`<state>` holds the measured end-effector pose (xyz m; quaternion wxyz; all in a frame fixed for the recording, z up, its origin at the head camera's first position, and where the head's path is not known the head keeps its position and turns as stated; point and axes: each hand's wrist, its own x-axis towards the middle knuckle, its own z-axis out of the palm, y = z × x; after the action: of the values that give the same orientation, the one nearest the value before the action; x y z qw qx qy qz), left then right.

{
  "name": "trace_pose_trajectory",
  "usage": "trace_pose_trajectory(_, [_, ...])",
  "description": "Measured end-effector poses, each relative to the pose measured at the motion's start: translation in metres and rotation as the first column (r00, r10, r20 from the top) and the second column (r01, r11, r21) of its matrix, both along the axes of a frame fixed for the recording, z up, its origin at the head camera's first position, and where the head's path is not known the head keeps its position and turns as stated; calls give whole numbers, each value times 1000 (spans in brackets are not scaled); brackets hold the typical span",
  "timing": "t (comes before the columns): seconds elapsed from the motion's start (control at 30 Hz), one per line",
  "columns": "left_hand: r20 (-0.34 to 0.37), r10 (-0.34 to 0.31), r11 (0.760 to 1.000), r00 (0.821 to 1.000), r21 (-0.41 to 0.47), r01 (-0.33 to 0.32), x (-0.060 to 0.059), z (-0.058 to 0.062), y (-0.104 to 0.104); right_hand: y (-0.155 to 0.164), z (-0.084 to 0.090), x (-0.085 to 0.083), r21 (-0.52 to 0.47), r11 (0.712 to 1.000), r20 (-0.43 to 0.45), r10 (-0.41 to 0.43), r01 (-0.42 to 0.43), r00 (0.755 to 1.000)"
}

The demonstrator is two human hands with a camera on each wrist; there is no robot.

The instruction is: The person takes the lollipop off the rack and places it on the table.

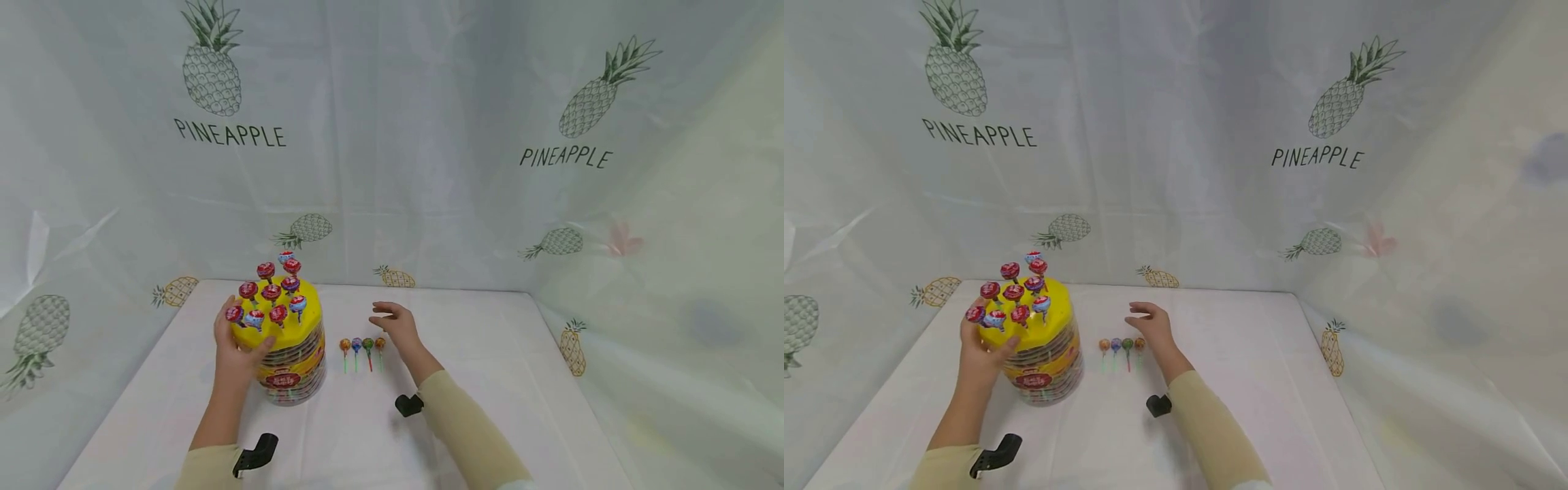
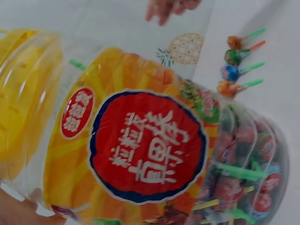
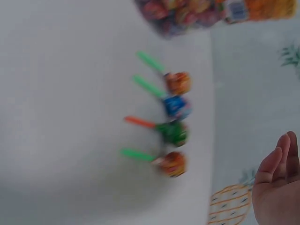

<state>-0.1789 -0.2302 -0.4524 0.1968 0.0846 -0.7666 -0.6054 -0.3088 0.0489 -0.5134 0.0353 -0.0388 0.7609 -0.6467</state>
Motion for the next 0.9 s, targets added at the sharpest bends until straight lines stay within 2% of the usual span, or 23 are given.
trace_pose_trajectory(0.17, [49, -8, 1000, 999, -14, 9, -4, 5, -5, -12, 34, 8, -79, 994, -57, 71, -75, 996])
trace_pose_trajectory(0.37, [23, -28, 999, 999, 37, 27, -7, 1, -8, -28, 69, 18, -148, 977, -131, 136, -155, 982])
trace_pose_trajectory(0.53, [-3, -34, 999, 999, 22, 34, -7, -2, -7, -44, 98, 27, -140, 963, -202, 200, -230, 959])
trace_pose_trajectory(0.7, [-35, -36, 999, 999, 20, 37, -5, -1, -6, -60, 117, 32, -115, 949, -260, 255, -292, 931])
trace_pose_trajectory(0.9, [1, -38, 999, 999, 22, 38, -4, -1, -7, -78, 135, 34, -104, 943, -297, 274, -316, 915])
